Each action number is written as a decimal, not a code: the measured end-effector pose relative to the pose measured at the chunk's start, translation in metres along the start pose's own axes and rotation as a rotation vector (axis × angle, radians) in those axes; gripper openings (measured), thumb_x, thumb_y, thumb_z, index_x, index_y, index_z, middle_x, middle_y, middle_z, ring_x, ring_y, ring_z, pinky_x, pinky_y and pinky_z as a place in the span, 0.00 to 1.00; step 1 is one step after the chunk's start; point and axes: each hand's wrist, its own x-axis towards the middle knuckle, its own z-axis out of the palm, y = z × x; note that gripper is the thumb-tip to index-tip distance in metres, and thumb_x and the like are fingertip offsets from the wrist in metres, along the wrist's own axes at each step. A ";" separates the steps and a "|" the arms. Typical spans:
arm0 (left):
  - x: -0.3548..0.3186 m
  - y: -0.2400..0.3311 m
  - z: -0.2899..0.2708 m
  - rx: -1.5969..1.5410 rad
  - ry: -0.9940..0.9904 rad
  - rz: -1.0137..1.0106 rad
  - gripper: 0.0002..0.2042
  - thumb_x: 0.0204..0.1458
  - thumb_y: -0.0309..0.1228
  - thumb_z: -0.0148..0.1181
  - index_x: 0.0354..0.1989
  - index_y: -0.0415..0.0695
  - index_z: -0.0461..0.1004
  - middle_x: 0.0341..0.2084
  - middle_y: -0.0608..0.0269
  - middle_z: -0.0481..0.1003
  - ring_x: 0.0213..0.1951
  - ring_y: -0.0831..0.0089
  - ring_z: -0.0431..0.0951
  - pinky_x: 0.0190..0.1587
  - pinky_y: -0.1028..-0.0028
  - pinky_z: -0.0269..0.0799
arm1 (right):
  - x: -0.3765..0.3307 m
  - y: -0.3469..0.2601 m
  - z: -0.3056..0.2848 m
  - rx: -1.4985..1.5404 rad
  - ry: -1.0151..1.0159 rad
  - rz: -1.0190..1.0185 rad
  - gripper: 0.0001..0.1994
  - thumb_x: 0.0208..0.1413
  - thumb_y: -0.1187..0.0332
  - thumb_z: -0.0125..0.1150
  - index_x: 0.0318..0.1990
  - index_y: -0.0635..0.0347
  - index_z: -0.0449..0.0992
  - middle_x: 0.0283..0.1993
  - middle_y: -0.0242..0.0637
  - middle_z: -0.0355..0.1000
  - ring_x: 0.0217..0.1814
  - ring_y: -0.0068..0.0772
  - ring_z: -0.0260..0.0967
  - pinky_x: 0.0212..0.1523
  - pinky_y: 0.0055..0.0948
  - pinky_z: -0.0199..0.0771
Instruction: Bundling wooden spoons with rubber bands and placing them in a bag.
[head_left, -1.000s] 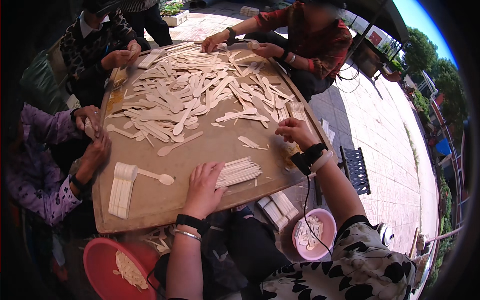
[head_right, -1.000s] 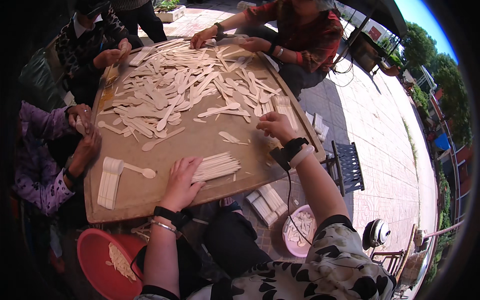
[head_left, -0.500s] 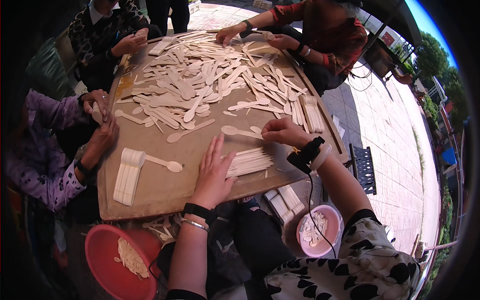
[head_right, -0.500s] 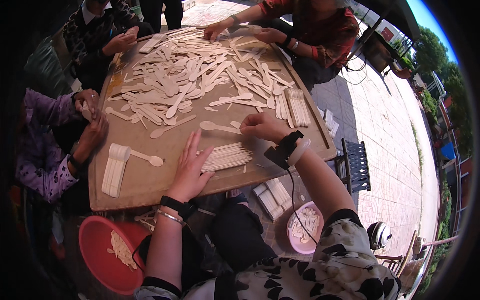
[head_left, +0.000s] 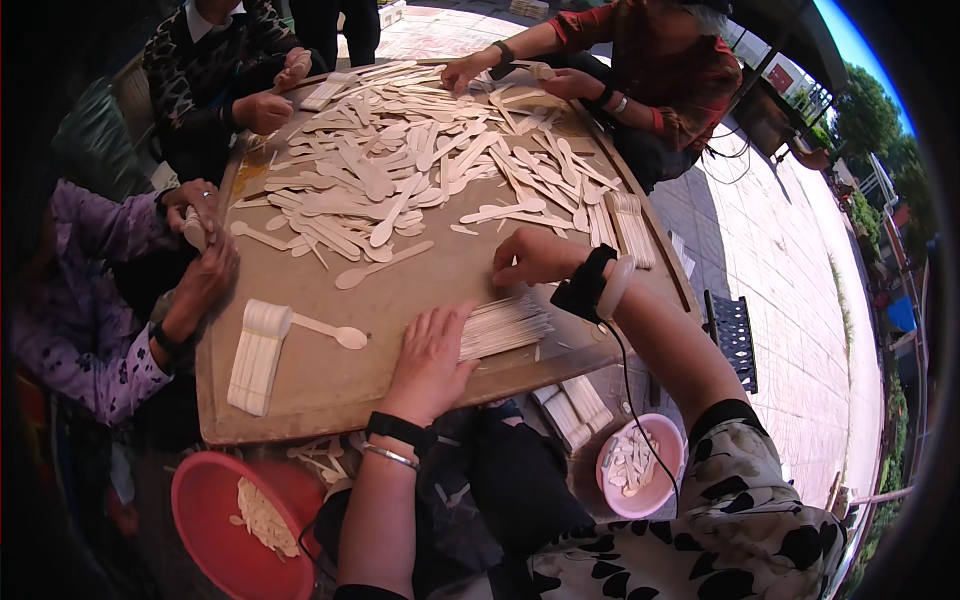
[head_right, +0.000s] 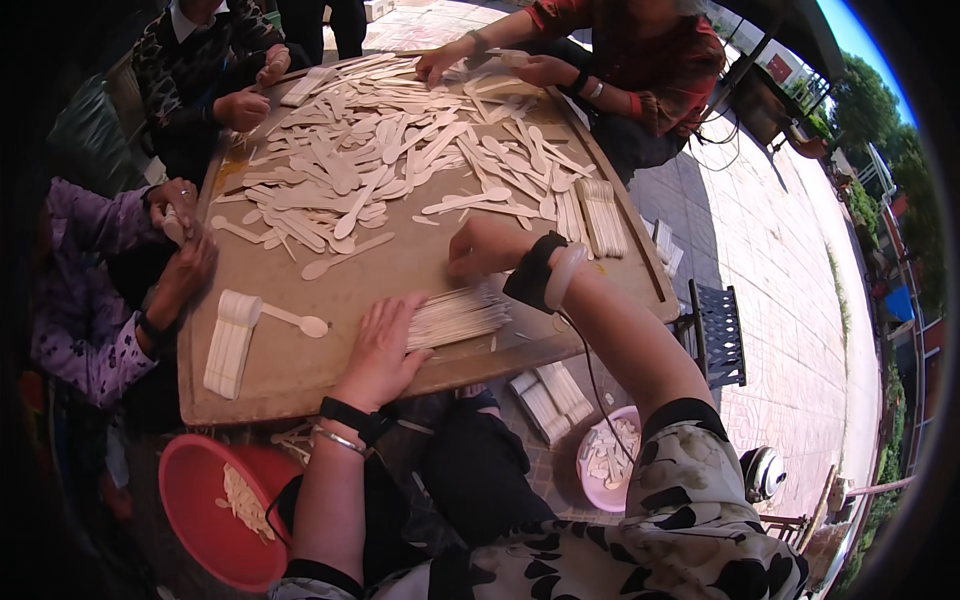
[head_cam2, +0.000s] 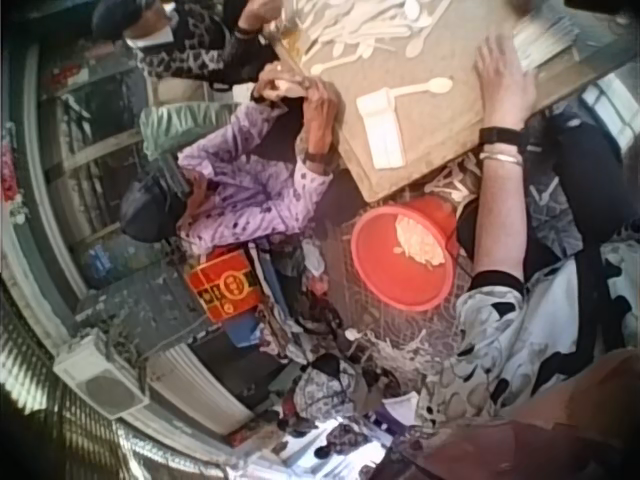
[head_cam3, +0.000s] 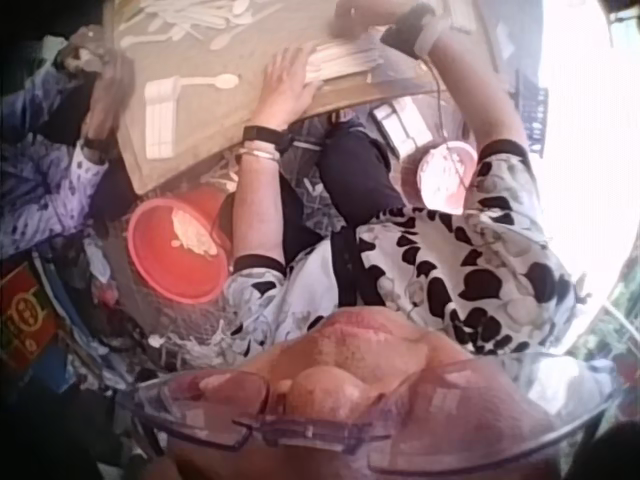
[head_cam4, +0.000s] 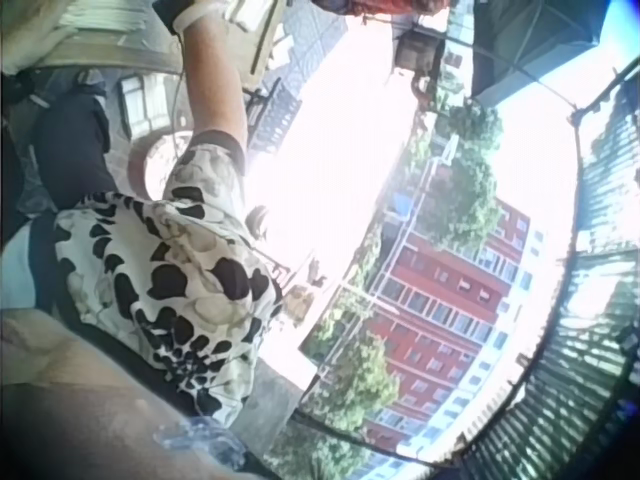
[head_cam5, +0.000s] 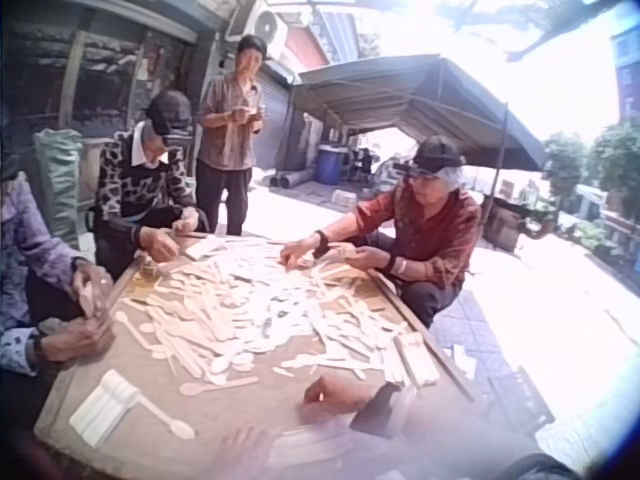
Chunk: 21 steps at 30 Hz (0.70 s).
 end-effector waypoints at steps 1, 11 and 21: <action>0.001 0.001 0.000 0.012 0.000 0.026 0.33 0.43 0.27 0.69 0.62 0.42 0.66 0.54 0.52 0.68 0.59 0.53 0.65 0.62 0.57 0.60 | 0.005 0.004 -0.005 -0.026 0.127 -0.004 0.09 0.52 0.66 0.65 0.38 0.59 0.84 0.35 0.43 0.81 0.40 0.41 0.78 0.45 0.35 0.75; -0.001 -0.001 0.003 0.008 0.038 0.055 0.34 0.43 0.26 0.70 0.64 0.44 0.66 0.55 0.55 0.67 0.60 0.54 0.64 0.62 0.59 0.60 | 0.064 0.050 -0.018 -0.444 0.522 0.122 0.11 0.48 0.71 0.66 0.41 0.51 0.83 0.42 0.42 0.78 0.47 0.51 0.75 0.48 0.43 0.75; 0.001 -0.001 0.004 -0.027 0.018 -0.004 0.34 0.43 0.27 0.70 0.62 0.43 0.65 0.53 0.55 0.67 0.58 0.53 0.64 0.62 0.59 0.59 | -0.025 0.041 -0.046 0.971 0.657 -0.032 0.08 0.56 0.72 0.66 0.40 0.63 0.77 0.36 0.35 0.77 0.34 0.26 0.77 0.35 0.24 0.78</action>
